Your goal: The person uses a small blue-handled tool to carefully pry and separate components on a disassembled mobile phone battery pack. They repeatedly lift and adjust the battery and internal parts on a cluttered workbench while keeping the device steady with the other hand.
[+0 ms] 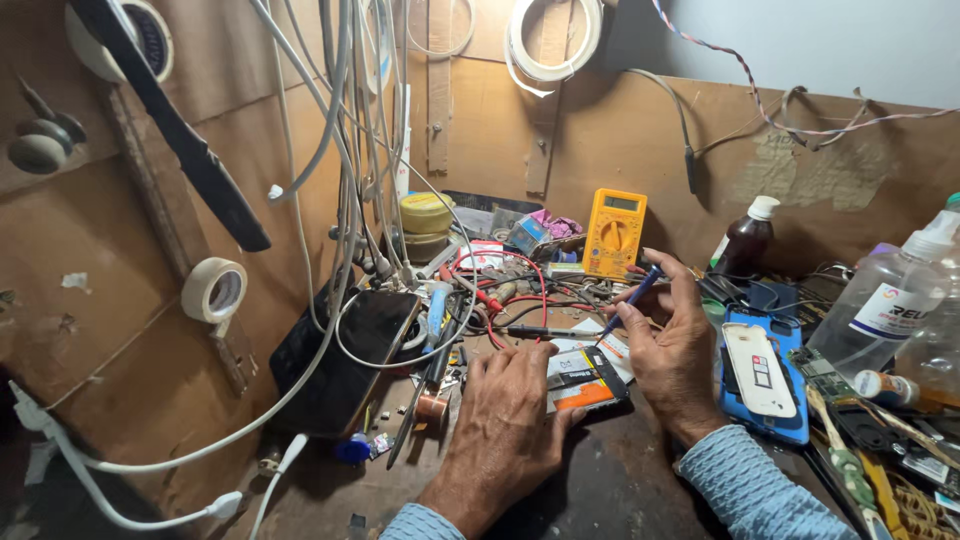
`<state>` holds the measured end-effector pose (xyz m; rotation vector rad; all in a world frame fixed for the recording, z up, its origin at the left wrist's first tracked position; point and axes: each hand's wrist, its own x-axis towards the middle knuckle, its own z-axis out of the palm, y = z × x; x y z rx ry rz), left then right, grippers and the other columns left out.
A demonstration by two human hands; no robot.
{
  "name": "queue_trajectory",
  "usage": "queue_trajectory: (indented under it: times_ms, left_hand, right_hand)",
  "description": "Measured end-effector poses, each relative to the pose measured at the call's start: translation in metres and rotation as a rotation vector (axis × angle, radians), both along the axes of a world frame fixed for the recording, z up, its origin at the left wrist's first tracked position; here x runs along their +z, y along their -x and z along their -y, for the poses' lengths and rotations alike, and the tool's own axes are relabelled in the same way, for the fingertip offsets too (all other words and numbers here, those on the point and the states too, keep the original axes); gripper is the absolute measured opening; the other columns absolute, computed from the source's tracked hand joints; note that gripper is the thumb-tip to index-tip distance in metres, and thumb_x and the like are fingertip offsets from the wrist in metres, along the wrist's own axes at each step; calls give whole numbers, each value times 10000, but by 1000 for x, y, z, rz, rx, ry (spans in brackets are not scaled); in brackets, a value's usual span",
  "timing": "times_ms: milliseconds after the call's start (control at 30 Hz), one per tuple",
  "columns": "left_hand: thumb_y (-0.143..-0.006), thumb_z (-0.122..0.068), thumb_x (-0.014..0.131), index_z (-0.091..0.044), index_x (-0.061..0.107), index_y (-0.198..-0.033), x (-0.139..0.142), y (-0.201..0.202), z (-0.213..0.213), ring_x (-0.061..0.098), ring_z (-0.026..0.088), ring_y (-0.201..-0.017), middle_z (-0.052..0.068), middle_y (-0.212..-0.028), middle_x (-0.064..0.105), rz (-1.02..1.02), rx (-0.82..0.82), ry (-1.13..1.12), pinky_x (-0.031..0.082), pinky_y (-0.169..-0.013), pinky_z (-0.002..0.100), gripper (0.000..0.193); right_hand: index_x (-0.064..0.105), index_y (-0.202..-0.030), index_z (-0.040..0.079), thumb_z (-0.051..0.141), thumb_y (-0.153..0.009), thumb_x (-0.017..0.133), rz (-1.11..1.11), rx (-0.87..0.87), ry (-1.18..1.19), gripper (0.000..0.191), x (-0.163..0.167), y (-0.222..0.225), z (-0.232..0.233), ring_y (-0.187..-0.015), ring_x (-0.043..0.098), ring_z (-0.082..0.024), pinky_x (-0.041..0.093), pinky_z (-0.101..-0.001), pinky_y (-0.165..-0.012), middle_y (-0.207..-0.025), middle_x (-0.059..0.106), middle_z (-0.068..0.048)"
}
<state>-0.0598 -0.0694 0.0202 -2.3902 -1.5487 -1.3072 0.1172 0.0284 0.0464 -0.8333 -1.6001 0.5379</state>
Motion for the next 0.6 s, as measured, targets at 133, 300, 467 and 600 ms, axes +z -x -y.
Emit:
queue_trajectory:
  times_ms: [133, 300, 467, 600]
  left_hand:
    - [-806, -220, 789, 61, 520, -1297, -1, 0, 0, 574, 335, -1108, 195, -1159, 627, -4, -1, -24, 380, -986, 484, 626]
    - [-800, -237, 801, 53, 529, -1278, 0, 0, -1, 575, 341, -1115, 200, -1161, 628, 10, -3, -28, 378, -973, 488, 622]
    - [-807, -224, 798, 62, 518, -1296, 2, 0, 1, 580, 339, -1075, 196, -1155, 628, -10, 4, -7, 392, -959, 478, 632]
    - [-797, -223, 801, 50, 527, -1286, 3, 0, 1, 590, 336, -1079, 191, -1141, 635, 8, 2, 8, 392, -939, 481, 624]
  right_hand:
    - [468, -1428, 66, -69, -916, 622, 20, -14, -9, 552, 0, 1, 0, -938, 722, -145, 613, -302, -854, -1011, 699, -86]
    - [532, -1397, 72, -40, -917, 674, 88, -95, -75, 513, 1, 5, 5, -923, 700, -123, 597, -295, -849, -958, 677, -70]
    - [546, -1374, 80, -17, -927, 673, 42, -99, -38, 474, 4, 8, 7, -923, 708, -110, 611, -288, -830, -995, 710, -44]
    - [553, -1363, 74, -21, -912, 695, 119, -149, -120, 481, 4, 7, 6, -942, 719, -122, 605, -293, -842, -1049, 719, -55]
